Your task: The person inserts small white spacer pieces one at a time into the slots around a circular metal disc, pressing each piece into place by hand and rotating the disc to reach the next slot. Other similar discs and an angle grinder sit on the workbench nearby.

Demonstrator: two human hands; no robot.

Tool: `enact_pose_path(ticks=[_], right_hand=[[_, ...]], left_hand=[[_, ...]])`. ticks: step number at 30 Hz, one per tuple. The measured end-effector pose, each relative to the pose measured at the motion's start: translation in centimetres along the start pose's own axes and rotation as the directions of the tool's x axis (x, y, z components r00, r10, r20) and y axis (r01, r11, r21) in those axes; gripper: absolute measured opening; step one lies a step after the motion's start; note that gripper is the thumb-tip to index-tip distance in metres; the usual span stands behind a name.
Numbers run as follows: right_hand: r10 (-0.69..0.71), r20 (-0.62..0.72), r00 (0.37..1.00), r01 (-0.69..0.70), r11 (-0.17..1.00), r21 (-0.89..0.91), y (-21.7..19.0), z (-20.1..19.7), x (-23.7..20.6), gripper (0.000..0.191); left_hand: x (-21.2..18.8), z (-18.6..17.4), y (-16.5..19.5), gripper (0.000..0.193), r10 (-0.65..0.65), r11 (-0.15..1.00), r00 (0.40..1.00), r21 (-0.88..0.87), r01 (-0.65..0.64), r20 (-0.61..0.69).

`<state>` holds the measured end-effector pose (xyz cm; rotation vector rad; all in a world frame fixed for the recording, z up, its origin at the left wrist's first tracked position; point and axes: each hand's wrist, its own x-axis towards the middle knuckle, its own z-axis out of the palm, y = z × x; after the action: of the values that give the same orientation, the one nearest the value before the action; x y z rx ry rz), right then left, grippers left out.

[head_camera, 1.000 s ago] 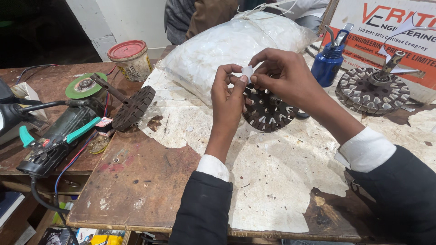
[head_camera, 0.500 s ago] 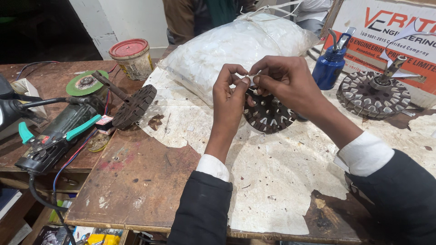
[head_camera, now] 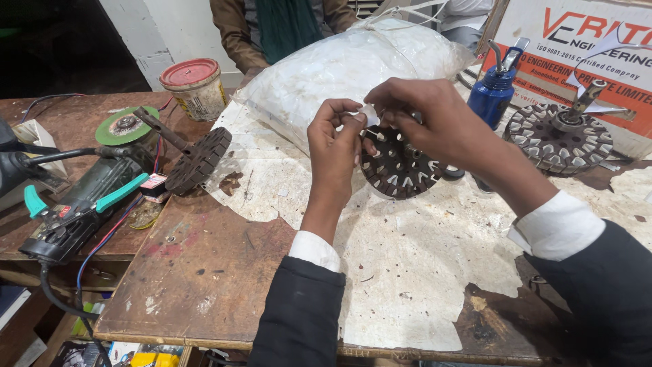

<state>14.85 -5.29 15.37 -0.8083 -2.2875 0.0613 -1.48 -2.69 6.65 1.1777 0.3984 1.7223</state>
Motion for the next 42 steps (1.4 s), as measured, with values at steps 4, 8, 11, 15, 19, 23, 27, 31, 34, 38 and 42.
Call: enact_pose_path(ticks=[4,8,11,15,19,23,27,31,34,38,42], right_hand=[[-0.108,-0.029,0.994,0.105,0.989,-0.104,0.0,-1.1,0.3,0.042],[-0.176,-0.004,0.984,0.173,0.972,-0.161,0.2,-1.4,0.3,0.047],[-0.195,0.043,0.98,0.199,0.966,-0.166,0.2,-0.8,0.2,0.043],[-0.23,0.058,0.971,0.237,0.951,-0.2,0.0,-0.6,0.0,0.04],[-0.157,0.094,0.983,0.175,0.958,-0.227,-0.6,0.1,-0.4,0.041],[-0.166,0.101,0.981,0.184,0.961,-0.206,-0.4,0.0,-0.2,0.042],[-0.154,0.089,0.984,0.171,0.955,-0.243,-0.2,-0.1,-0.4,0.037],[-0.268,0.067,0.961,0.276,0.923,-0.269,0.0,-0.1,-0.5,0.028],[-0.286,0.077,0.955,0.296,0.912,-0.283,0.2,0.0,-0.6,0.021],[-0.27,0.069,0.961,0.278,0.916,-0.29,0.4,0.1,-0.8,0.015],[-0.241,0.043,0.969,0.245,0.939,-0.243,0.6,-0.2,-0.8,0.015]], left_hand=[[0.2,-0.2,0.2,0.011,-0.059,0.994,0.997,-0.095,0.055,-0.04],[0.1,-0.4,0.1,0.01,-0.031,0.991,1.0,-0.127,0.031,0.001],[0.1,-0.3,-0.1,0.008,-0.039,0.992,0.999,-0.123,0.042,0.03],[0.1,-0.2,-0.2,0.006,-0.033,0.993,0.999,-0.113,0.038,0.042],[-0.1,-0.1,-0.2,0.005,-0.056,0.992,0.997,-0.112,0.063,0.06],[-0.2,-0.2,0.0,0.005,-0.065,0.993,0.996,-0.093,0.07,0.056],[-0.2,-0.3,0.1,0.005,-0.057,0.993,0.996,-0.099,0.064,0.068],[-0.2,-0.5,0.2,0.006,-0.079,0.993,0.994,-0.077,0.086,0.08],[-0.2,-0.5,0.2,0.007,-0.085,0.996,0.994,-0.028,0.087,0.072],[-0.1,-0.6,0.0,0.008,-0.11,0.994,0.993,0.009,0.11,0.052],[0.1,-0.9,-0.6,0.008,-0.091,0.996,0.994,-0.014,0.092,0.064]])
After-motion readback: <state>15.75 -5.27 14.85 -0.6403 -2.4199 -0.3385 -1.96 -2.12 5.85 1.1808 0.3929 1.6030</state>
